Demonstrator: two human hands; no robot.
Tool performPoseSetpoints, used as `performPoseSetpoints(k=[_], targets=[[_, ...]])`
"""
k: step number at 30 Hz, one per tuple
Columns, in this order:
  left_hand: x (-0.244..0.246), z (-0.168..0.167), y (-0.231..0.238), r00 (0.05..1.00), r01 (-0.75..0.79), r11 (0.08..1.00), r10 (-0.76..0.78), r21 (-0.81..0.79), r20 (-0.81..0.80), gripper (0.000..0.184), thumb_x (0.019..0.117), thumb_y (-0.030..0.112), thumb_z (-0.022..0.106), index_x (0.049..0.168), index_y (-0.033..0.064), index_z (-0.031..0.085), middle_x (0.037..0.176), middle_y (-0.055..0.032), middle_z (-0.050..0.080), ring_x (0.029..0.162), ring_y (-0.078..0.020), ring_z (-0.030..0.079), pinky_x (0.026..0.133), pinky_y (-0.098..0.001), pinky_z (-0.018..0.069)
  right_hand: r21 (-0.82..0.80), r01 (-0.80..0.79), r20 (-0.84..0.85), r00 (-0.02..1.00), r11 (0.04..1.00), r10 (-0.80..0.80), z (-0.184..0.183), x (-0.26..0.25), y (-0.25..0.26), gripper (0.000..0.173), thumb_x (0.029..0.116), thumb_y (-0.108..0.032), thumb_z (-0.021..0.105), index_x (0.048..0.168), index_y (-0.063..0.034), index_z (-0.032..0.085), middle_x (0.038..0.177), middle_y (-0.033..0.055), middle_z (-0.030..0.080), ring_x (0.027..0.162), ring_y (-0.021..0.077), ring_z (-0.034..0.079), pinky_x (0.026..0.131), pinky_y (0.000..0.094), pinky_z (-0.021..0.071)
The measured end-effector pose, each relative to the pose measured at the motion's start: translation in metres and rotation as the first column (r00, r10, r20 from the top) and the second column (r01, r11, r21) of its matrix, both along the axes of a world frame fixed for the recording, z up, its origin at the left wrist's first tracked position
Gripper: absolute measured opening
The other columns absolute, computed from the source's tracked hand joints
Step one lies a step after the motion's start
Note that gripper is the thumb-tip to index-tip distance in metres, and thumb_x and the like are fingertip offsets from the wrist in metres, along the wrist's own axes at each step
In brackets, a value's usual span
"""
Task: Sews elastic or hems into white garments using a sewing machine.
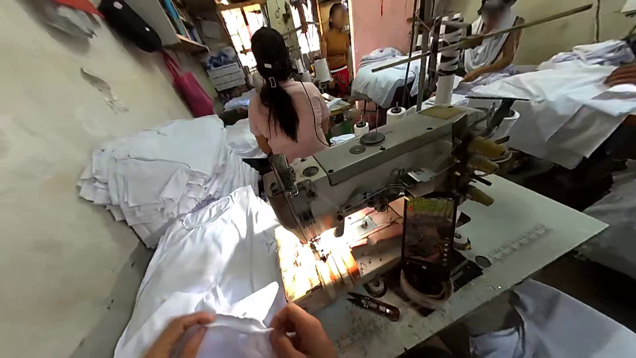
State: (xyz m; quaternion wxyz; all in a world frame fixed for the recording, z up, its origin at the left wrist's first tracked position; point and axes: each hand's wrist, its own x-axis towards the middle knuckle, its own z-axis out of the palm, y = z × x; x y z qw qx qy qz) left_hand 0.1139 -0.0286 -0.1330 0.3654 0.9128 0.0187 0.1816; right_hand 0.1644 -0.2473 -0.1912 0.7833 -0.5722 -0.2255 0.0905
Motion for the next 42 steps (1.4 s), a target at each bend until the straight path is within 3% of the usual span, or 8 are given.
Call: performPoseSetpoints(k=[6, 9, 15, 19, 24, 29, 35, 42], targets=[[0.021, 0.13, 0.019, 0.941, 0.278, 0.857, -0.334, 0.435, 0.058, 0.02, 0.0952, 0.024, 0.072, 0.105, 0.0093, 0.08, 0.095, -0.0095, 0.064, 0.091, -0.0044, 0.056, 0.081, -0.019, 0.045, -0.071, 0.217, 0.65, 0.751, 0.974, -0.12, 0.046, 0.045, -0.042, 0.016, 0.0946, -0.016, 0.07, 0.102, -0.0023, 0.072, 0.094, 0.0118, 0.069, 0.08, 0.0157, 0.067, 0.067, 0.0292, 0.0565], [0.037, 0.107, -0.017, 0.906, 0.267, 0.782, -0.403, 0.563, 0.13, 0.027, 0.0972, 0.045, 0.064, 0.106, 0.0262, 0.081, 0.081, -0.0003, 0.059, 0.075, 0.0, 0.051, 0.068, -0.0159, 0.0407, -0.001, 0.567, 0.729, 0.564, 0.824, -0.388, 0.024, 0.042, -0.063, 0.008, 0.0918, -0.014, 0.071, 0.096, -0.01, 0.076, 0.092, 0.0087, 0.069, 0.071, 0.0086, 0.065, 0.061, 0.0203, 0.055], [0.05, 0.036, -0.078, 0.908, 0.202, 0.886, -0.329, 0.418, 0.26, 0.017, 0.0853, 0.029, 0.078, 0.091, 0.0146, 0.082, 0.078, 0.0061, 0.059, 0.072, 0.0037, 0.052, 0.063, -0.0116, 0.0424, 0.019, 0.782, 0.745, 0.404, 0.623, -0.53, -0.047, 0.032, -0.099, 0.012, 0.095, -0.015, 0.071, 0.103, -0.0096, 0.078, 0.083, 0.008, 0.061, 0.078, 0.0087, 0.058, 0.071, 0.0157, 0.0467], [0.061, -0.004, -0.106, 0.898, 0.325, 0.946, -0.311, 0.008, 0.311, 0.008, 0.0973, 0.017, 0.067, 0.1, 0.009, 0.067, 0.11, 0.003, 0.072, 0.115, -0.0075, 0.066, 0.101, -0.0288, 0.0544, -0.043, 0.656, 0.558, 0.641, 0.753, -0.527, -0.062, 0.024, -0.103, 0.014, 0.0942, -0.012, 0.071, 0.102, -0.0043, 0.079, 0.095, 0.0073, 0.069, 0.087, 0.0005, 0.063, 0.077, 0.0105, 0.0523], [0.092, -0.024, -0.131, 0.966, 0.124, 0.992, -0.127, 0.025, 0.227, 0.009, 0.0998, 0.01, 0.058, 0.105, 0.0031, 0.056, 0.073, 0.0034, 0.056, 0.059, 0.0018, 0.051, 0.056, -0.0142, 0.0456, -0.068, 0.175, -0.014, 0.984, 0.982, -0.176, -0.05, 0.02, -0.112, 0.008, 0.094, -0.012, 0.069, 0.1, -0.0081, 0.072, 0.082, -0.0082, 0.072, 0.068, -0.004, 0.064, 0.06, 0.0129, 0.0544], [0.131, -0.024, -0.123, 0.993, -0.078, 0.836, 0.016, 0.542, 0.118, 0.022, 0.077, 0.001, 0.073, 0.098, 0.0001, 0.069, 0.076, -0.016, 0.068, 0.068, -0.0358, 0.069, 0.054, -0.0525, 0.0495, 0.018, 0.093, -0.111, 0.99, 0.996, -0.09, -0.046, 0.024, -0.111, 0.023, 0.0949, -0.014, 0.07, 0.117, -0.014, 0.063, 0.082, -0.0111, 0.066, 0.07, -0.0043, 0.062, 0.064, 0.0141, 0.0547], [0.151, -0.04, -0.114, 0.999, 0.024, 0.937, -0.031, 0.349, 0.014, 0.013, 0.0797, -0.006, 0.072, 0.092, -0.0098, 0.069, 0.091, -0.0268, 0.069, 0.09, -0.0415, 0.068, 0.079, -0.0573, 0.0512, -0.035, 0.263, -0.066, 0.962, 0.964, -0.265, -0.032, 0.01, -0.107, 0.016, 0.0972, -0.01, 0.066, 0.109, -0.0198, 0.072, 0.094, -0.0152, 0.072, 0.081, -0.0072, 0.064, 0.073, 0.0131, 0.0557], [0.169, -0.005, -0.131, 0.935, -0.099, 0.995, 0.102, 0.028, -0.338, 0.017, 0.0903, -0.003, 0.069, 0.107, -0.0058, 0.066, 0.098, -0.0117, 0.066, 0.094, -0.0105, 0.06, 0.087, -0.0267, 0.0471, -0.1, 0.276, 0.126, 0.956, 0.956, -0.263, -0.053, 0.031, -0.093, 0.013, 0.0965, -0.012, 0.067, 0.107, -0.0053, 0.072, 0.091, -0.0049, 0.073, 0.073, -0.0068, 0.062, 0.066, 0.0091, 0.053]])
